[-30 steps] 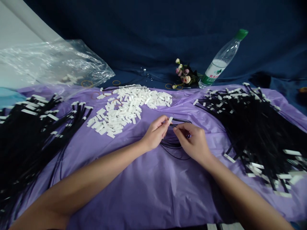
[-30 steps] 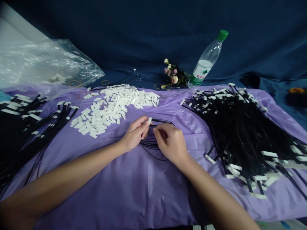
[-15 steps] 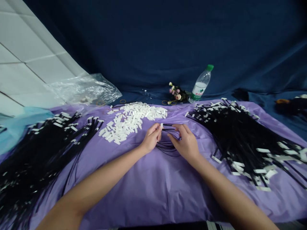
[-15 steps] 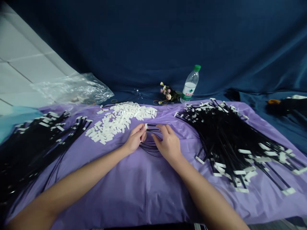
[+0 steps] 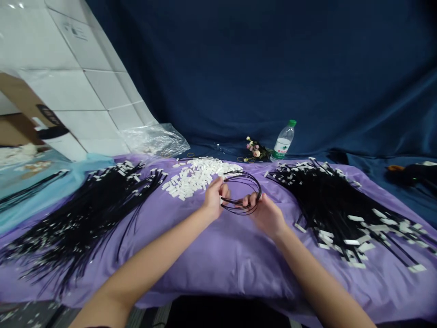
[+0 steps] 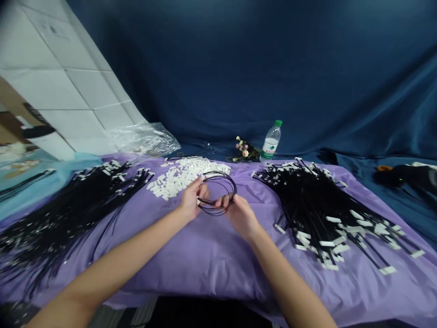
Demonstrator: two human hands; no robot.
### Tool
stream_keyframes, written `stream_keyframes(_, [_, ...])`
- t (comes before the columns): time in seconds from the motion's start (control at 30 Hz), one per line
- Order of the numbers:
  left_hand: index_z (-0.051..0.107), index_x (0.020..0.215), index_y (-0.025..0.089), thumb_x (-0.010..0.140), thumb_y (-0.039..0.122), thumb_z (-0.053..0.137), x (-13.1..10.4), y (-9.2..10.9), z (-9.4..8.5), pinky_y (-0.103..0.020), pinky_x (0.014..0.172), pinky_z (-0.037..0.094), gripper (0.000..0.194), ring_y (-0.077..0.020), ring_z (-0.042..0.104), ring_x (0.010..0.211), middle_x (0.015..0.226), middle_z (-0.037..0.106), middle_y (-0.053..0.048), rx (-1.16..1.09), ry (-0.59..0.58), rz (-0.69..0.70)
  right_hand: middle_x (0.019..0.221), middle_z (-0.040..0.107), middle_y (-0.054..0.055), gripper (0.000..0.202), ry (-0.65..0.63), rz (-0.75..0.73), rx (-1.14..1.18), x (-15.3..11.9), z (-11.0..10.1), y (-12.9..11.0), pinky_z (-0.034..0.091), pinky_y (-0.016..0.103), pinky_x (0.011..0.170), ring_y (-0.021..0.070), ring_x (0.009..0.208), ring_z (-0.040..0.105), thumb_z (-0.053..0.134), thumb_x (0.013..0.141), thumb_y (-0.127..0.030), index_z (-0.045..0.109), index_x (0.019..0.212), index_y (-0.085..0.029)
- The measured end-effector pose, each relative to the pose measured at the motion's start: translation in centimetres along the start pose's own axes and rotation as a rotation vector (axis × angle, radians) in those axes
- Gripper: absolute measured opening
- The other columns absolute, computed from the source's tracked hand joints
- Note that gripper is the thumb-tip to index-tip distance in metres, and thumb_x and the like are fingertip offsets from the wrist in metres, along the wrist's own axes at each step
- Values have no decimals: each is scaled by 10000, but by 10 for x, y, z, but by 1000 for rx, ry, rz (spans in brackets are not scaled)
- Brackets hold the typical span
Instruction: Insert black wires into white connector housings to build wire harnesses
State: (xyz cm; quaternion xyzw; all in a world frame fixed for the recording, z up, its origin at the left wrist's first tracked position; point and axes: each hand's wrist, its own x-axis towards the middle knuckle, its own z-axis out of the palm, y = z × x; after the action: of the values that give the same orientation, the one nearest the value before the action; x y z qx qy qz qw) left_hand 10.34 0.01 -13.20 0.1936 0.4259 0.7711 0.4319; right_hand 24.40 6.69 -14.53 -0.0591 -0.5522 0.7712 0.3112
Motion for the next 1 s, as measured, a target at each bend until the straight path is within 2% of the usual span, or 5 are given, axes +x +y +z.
stream_keyframes(0.23, [219,470,197,821,498,460,-37,6,5,-203,371,176,522,-83,373,348,364,273,23,77,21,-177,945,691,61,371,0,-85,75,-34,30,5,461,472,948,268,1031,633,695,695,-578,593,819,-243])
stream_keyframes(0.43, [323,652,203,761,493,532,-61,16,10,-191,357,188,374,-58,287,338,474,337,75,204,41,22,407,437,-58,499,90,-132,-117,-45,36,-5,532,350,754,168,565,626,490,781,-724,526,720,-230])
stream_keyframes(0.53, [372,742,208,771,475,544,-58,44,-3,-193,357,206,319,-55,314,356,567,426,70,315,44,159,341,336,-94,475,60,-56,-331,-50,24,-23,423,231,433,76,274,331,453,851,-649,546,726,-200])
stream_keyframes(0.7, [489,724,176,829,387,531,-49,89,-36,-192,412,236,240,-65,349,421,540,435,49,591,47,309,433,481,-21,374,-101,144,-739,-60,1,-39,242,182,371,67,368,405,614,829,-466,614,648,-139])
stream_keyframes(1.0, [580,940,181,888,352,397,-28,64,-82,-260,626,465,255,-148,610,674,899,664,-56,1368,45,229,545,492,23,422,-45,88,-1066,-51,-34,-82,352,256,441,113,464,437,520,848,-569,643,721,-186])
